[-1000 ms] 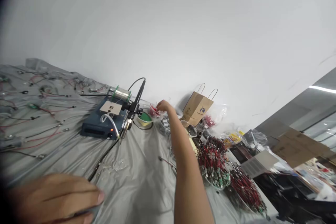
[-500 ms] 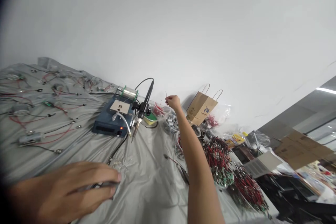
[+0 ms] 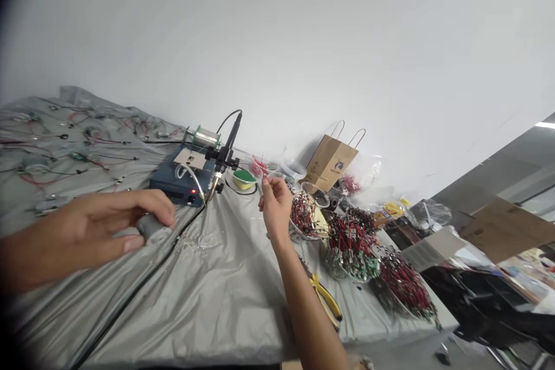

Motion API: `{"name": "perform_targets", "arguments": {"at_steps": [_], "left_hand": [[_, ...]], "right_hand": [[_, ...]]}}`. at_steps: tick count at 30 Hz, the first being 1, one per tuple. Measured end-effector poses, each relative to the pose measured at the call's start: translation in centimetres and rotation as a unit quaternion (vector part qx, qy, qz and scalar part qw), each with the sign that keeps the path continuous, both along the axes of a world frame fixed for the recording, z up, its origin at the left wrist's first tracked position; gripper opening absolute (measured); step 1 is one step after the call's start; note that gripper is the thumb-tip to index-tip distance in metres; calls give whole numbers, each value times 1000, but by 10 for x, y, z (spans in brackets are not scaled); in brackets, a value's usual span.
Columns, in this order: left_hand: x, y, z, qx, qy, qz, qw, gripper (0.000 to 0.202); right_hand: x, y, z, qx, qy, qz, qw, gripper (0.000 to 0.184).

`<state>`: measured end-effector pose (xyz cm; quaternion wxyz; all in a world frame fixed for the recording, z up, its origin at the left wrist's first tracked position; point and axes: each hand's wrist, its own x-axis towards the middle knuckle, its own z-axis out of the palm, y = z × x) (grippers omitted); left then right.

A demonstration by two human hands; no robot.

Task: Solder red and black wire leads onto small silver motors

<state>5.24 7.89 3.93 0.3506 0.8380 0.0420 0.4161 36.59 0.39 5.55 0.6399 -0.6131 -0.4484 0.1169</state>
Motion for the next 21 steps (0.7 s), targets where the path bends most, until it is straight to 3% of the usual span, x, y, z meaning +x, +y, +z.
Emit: {"name": "perform_targets", "arguments": {"at_steps": [3,8,15,21], "left_hand": [[2,0,-4,-148,63,-110,981,25],[10,7,-22,-357,30,-105,928,27],[9,17,-47,-424,41,-113,898,26],[10,13,-52,-513,48,-70,854,40]], "right_hand": [[-6,-2,-10,30,17,-2,999,42],[-21,-5,-32,27,52,13,998,42],[-36,-7,-43,-14,94,29,995,36],[-35,-10,-45,-40,123,49,990,29]]}}
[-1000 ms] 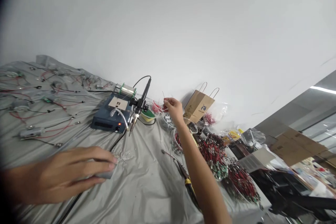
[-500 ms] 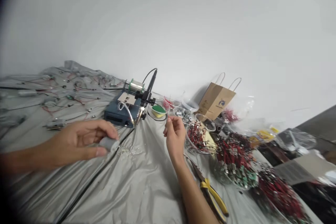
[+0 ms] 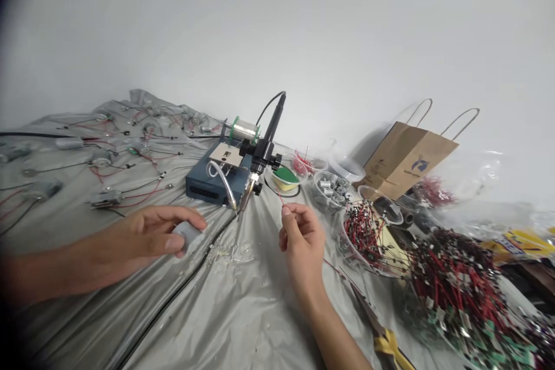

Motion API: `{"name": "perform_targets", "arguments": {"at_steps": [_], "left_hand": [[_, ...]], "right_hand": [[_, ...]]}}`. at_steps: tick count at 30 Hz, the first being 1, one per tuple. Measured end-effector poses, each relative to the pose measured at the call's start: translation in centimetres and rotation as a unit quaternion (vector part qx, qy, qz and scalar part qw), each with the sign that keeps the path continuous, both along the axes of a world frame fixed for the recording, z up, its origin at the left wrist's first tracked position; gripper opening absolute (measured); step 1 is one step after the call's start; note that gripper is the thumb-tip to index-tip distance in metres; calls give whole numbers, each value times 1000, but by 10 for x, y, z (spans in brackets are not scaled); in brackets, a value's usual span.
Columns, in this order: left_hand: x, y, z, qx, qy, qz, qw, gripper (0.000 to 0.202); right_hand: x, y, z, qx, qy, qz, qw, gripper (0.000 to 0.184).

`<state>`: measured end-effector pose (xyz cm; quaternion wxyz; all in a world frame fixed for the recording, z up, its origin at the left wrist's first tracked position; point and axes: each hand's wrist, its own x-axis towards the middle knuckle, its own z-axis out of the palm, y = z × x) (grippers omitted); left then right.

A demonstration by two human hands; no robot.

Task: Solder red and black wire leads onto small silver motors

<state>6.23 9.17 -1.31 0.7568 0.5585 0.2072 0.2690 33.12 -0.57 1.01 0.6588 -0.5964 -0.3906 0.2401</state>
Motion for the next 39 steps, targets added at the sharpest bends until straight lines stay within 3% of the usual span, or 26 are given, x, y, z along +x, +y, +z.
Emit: {"name": "perform_targets", "arguments": {"at_steps": [4,8,15,19,24,33,39], "left_hand": [[0,-3,3,-36,43,-23,998,44],[0,-6,11,-72,76,18,994,45],[2,-1,14,-62,19,21,998,29],[4,-3,15,-110,12,71,991,38],[7,-5,19,-65,69,60,994,50],[6,2,5,37,48,61,996,40],[13,3,4,100,35,108,988,36]], "right_hand": [[-4,-2,0,-19,15,24,999,30],[-9,-3,2,-24,38,50,998,28],[-11,-8,4,-25,39,62,997,27],[-13,-8,4,-36,36,72,996,28],[-17,-8,5,-42,29,85,995,27],[-20,-2,6,-19,12,75,997,24],[-20,0,3,-24,3,68,997,24]]}}
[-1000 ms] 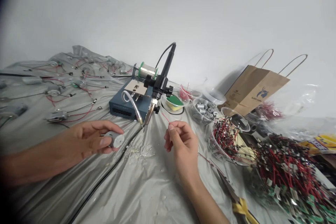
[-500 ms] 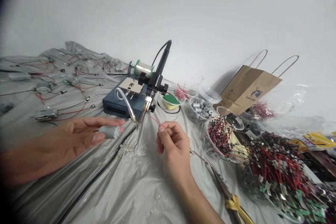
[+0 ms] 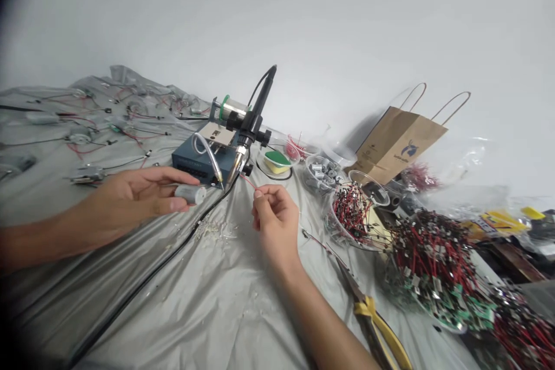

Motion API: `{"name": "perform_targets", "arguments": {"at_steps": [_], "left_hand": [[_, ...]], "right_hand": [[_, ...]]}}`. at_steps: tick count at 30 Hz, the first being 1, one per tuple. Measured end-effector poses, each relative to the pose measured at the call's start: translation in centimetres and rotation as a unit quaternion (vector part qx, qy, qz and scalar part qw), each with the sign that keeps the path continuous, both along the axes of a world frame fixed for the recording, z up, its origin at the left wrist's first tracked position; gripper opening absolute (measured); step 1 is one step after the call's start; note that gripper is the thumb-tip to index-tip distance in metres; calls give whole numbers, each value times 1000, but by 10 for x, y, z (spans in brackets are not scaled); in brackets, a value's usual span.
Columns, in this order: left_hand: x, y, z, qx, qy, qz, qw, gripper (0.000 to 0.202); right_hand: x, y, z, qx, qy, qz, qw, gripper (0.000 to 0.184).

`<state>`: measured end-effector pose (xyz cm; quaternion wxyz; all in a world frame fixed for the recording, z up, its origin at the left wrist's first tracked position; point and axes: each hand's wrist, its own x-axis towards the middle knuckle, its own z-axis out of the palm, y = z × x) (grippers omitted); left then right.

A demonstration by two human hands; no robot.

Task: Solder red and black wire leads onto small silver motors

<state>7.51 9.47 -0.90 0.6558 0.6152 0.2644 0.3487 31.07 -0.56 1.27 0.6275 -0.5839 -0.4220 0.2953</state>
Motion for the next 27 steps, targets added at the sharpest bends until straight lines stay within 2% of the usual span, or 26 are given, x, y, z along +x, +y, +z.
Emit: {"name": "perform_targets", "arguments": {"at_steps": [3,6,11,19,27], "left_hand": [[-1,-4,6,33,12,8,999,31],[-3,-8,17,44,23,-10,999,29],[6,-5,30,5,37,-60,997,34],[16,-12,4,15,-13,-44,999,32],[12,-15,3,21,-26,-33,999,28]], "right_hand": [[1,0,-2,-4,-5,-5,1000,24],[4,1,-3,-4,-7,-12,1000,25],[11,2,-2,15,-11,-28,999,26],[11,-3,2,34,-31,-45,998,22],[9,-6,5,31,-32,-41,998,19]]}}
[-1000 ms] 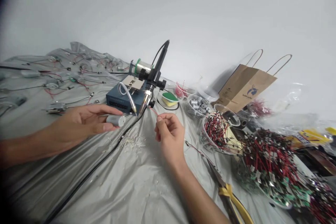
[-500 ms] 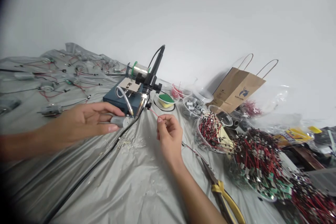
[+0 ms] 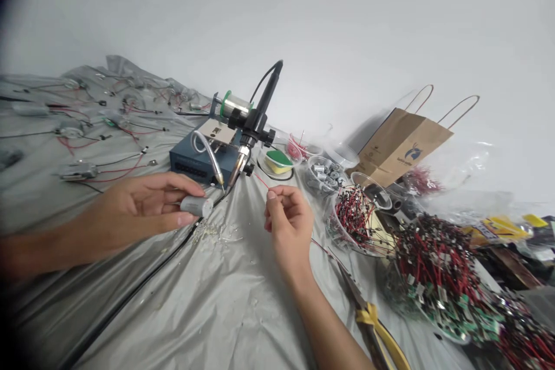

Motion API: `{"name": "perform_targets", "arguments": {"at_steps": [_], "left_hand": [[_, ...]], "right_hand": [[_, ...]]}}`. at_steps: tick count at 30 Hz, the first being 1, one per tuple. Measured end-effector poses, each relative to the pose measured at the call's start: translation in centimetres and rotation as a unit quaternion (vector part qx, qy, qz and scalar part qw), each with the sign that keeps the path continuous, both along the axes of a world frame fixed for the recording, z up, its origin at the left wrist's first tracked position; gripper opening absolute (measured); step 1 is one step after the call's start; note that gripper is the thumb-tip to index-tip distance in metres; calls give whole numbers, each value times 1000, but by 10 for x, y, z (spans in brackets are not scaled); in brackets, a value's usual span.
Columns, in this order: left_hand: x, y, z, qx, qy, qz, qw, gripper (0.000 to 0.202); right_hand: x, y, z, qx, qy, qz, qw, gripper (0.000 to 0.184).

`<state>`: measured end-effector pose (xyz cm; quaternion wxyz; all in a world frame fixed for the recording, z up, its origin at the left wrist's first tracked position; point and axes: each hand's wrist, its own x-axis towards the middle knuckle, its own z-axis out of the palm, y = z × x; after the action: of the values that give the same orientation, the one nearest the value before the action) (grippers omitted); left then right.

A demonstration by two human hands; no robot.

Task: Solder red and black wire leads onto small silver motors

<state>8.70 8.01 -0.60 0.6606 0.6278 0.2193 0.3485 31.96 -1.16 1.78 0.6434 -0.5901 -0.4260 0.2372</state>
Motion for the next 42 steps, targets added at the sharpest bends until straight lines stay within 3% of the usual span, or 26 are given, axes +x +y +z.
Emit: {"name": "perform_targets", "arguments": {"at_steps": [42], "left_hand": [[0,0,2,18,-6,22,1000,28]], "right_hand": [[-7,-4,3,-10,-6,13,1000,20]]}}
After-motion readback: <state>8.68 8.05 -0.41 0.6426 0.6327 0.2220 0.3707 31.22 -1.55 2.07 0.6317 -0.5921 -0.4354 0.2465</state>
